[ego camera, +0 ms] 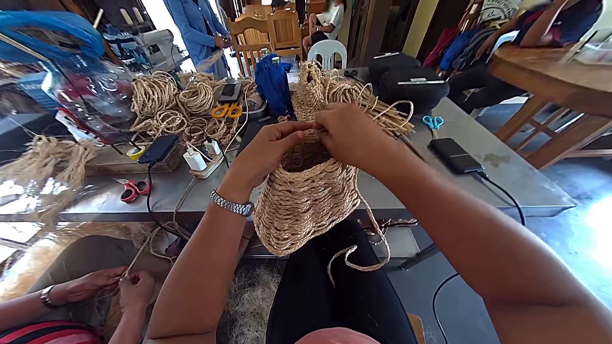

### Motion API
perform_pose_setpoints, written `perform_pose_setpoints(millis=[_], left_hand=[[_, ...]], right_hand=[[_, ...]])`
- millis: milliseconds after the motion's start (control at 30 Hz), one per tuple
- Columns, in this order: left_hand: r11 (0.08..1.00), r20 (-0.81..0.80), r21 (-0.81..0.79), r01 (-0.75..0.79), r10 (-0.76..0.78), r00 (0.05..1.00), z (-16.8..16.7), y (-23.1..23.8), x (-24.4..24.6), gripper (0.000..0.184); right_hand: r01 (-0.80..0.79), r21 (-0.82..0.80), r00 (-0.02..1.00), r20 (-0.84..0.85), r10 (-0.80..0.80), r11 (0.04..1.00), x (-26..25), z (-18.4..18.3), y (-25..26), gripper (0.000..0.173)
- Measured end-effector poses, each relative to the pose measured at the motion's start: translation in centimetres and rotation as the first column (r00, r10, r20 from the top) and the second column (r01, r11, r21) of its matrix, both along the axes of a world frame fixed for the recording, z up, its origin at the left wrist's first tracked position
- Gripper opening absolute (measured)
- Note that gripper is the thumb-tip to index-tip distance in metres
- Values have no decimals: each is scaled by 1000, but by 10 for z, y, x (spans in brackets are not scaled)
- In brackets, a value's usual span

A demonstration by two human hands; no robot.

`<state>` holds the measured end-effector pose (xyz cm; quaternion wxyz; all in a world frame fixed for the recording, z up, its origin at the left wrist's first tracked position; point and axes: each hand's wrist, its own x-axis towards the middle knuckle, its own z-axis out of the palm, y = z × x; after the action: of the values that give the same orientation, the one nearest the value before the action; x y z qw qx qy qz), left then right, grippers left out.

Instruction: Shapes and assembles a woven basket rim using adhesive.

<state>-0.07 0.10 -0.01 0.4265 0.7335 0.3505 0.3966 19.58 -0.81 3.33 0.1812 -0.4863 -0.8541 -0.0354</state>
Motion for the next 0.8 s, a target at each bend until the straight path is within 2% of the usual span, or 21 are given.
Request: perform_pose_setpoints(millis=[100,200,300,367,433,567,800], left_hand=[[1000,-55,14,-15,16,998,1,1,0,27],[993,-263,96,-65,88,961,12,1,2,26],[960,-495,272,-66,198,846,28,1,13,29],[935,-578,349,-71,274,768,35,-2,24,36],[923,-637,374,-89,326,699,41,-7,33,34],[880,-582,461,-112,395,710,27,-6,32,19],[869,-569,480,-117,411,712,26,-10,33,23]], right_hand=[[24,-25,1000,7,-24,999,-1,0,-1,18],[28,-39,1000,-2,-28,999,-2,0,-1,19],[15,-32,1000,-8,-16,999,-1,-1,2,17],[1,-20,1000,-15,-1,1000,-1,-2,3,16],[-16,3,1000,-13,16,1000,0,-4,5,16],[-5,-3,1000,7,5,1000,-1,-4,7,15],[6,-5,999,35,-6,1000,-1,-2,5,16]])
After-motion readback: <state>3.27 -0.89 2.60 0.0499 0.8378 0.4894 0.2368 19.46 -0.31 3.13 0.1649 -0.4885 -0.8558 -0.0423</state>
